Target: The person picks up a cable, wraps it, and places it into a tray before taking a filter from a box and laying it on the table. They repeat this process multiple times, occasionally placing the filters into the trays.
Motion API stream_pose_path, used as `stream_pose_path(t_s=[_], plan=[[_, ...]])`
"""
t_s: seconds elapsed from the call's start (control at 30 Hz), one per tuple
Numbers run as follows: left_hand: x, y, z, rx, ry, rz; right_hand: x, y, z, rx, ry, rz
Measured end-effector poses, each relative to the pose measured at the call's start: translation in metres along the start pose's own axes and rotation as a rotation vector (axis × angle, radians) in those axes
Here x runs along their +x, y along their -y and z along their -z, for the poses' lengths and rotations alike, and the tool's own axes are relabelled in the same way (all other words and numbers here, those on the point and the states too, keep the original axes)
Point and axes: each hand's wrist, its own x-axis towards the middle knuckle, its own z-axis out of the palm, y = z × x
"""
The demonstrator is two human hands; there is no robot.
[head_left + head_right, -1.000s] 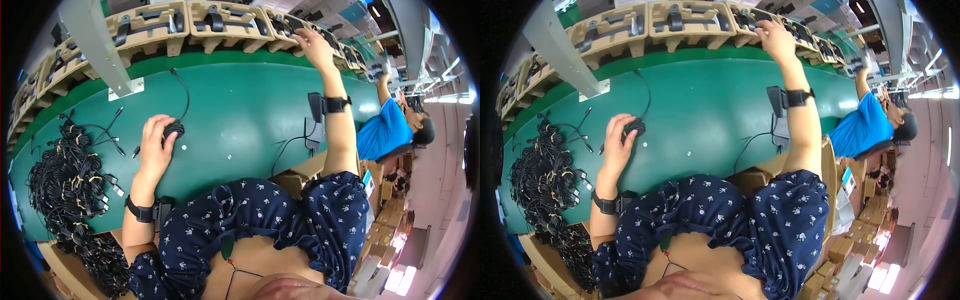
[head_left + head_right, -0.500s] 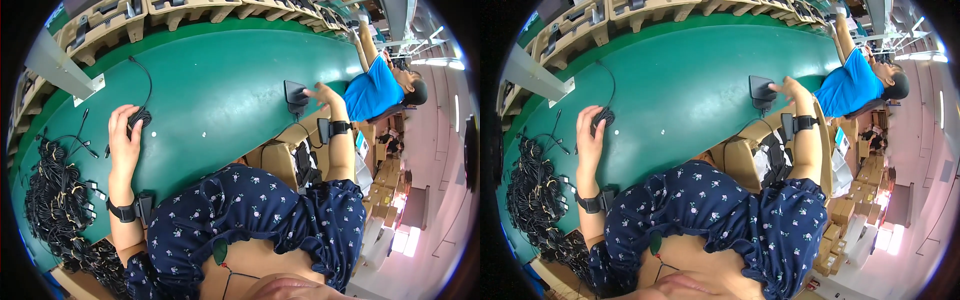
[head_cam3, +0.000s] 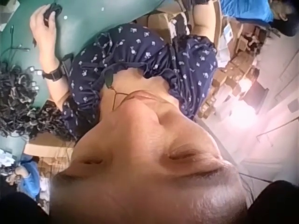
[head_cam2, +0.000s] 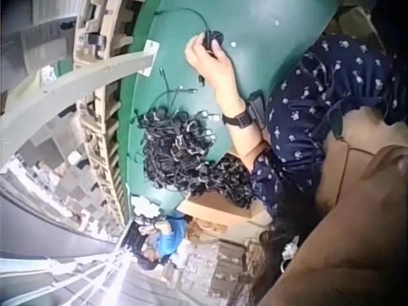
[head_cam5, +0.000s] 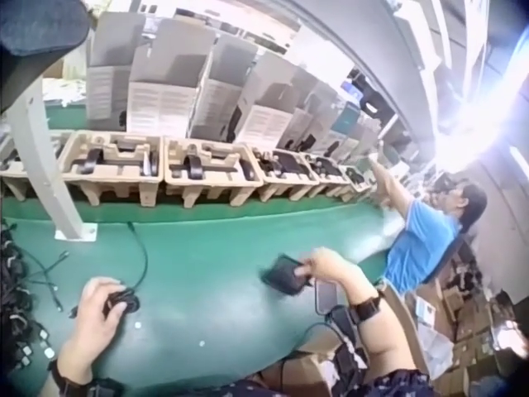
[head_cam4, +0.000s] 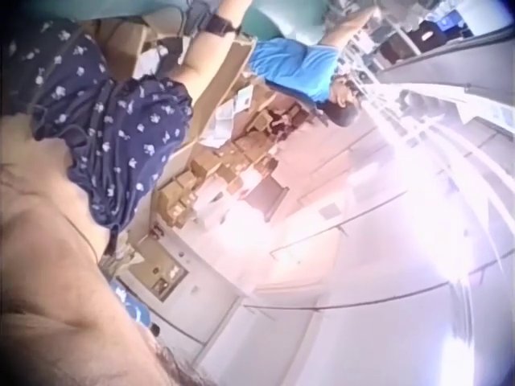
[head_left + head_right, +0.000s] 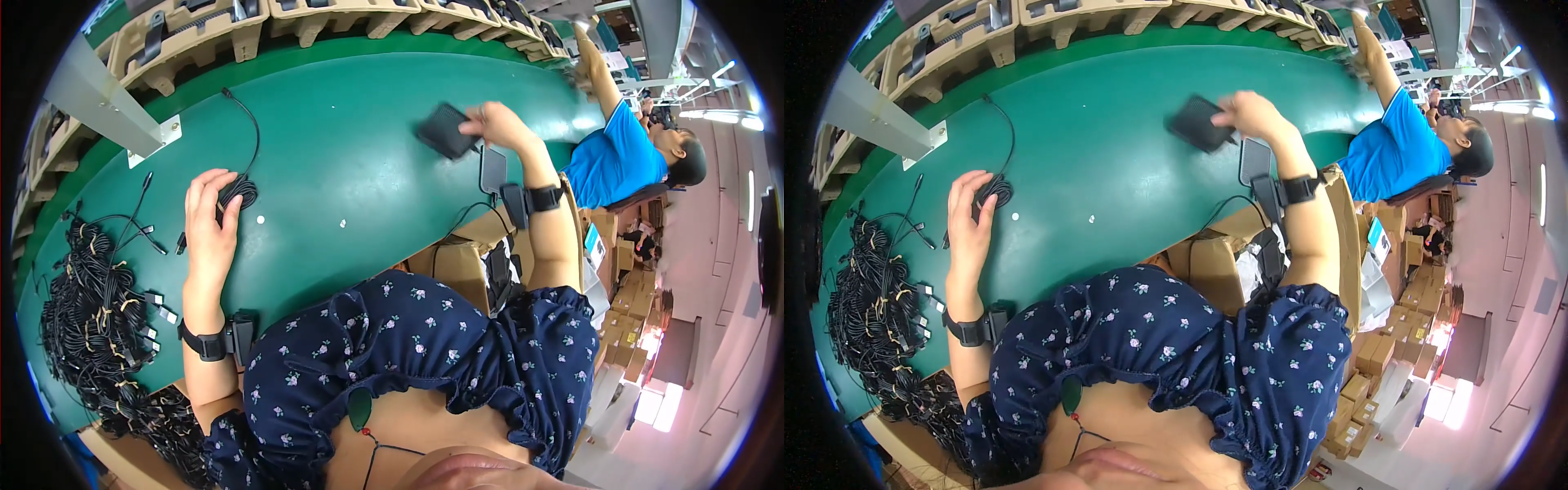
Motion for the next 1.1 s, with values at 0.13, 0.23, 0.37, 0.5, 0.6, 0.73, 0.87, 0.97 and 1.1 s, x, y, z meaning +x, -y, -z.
stream_pose_path(t_s=[0.13,0.23,0.37,0.5,0.6,0.73,0.87,0.97,1.1], plan=[[0.0,-0.002,-0.001,0.047,0.007,0.045,0.042,0.06,0.03,0.501,-0.415,0.295],[0.0,-0.006,-0.002,0.252,-0.05,-0.015,0.075,0.098,0.066,0.625,-0.681,0.403],[0.002,-0.013,0.003,0.28,-0.037,-0.041,0.135,0.103,0.092,0.877,-0.836,0.379],[-0.003,-0.017,0.007,0.247,0.01,-0.038,0.173,0.089,0.105,0.85,-0.712,0.362],[-0.009,-0.012,0.006,0.244,-0.015,0.001,0.165,0.112,0.101,0.758,-0.54,0.278],[-0.005,-0.016,0.006,0.225,-0.02,-0.029,0.181,0.079,0.096,0.481,-0.651,0.189],[-0.005,-0.016,0.009,0.203,-0.033,-0.046,0.165,0.102,0.078,-0.213,-1.27,0.287],[-0.004,-0.013,0.009,0.175,-0.084,-0.066,0.112,0.166,0.05,0.06,-1.097,0.782],[-0.005,-0.012,0.007,0.018,-0.116,-0.121,0.015,0.247,-0.02,-0.042,-0.503,1.301]])
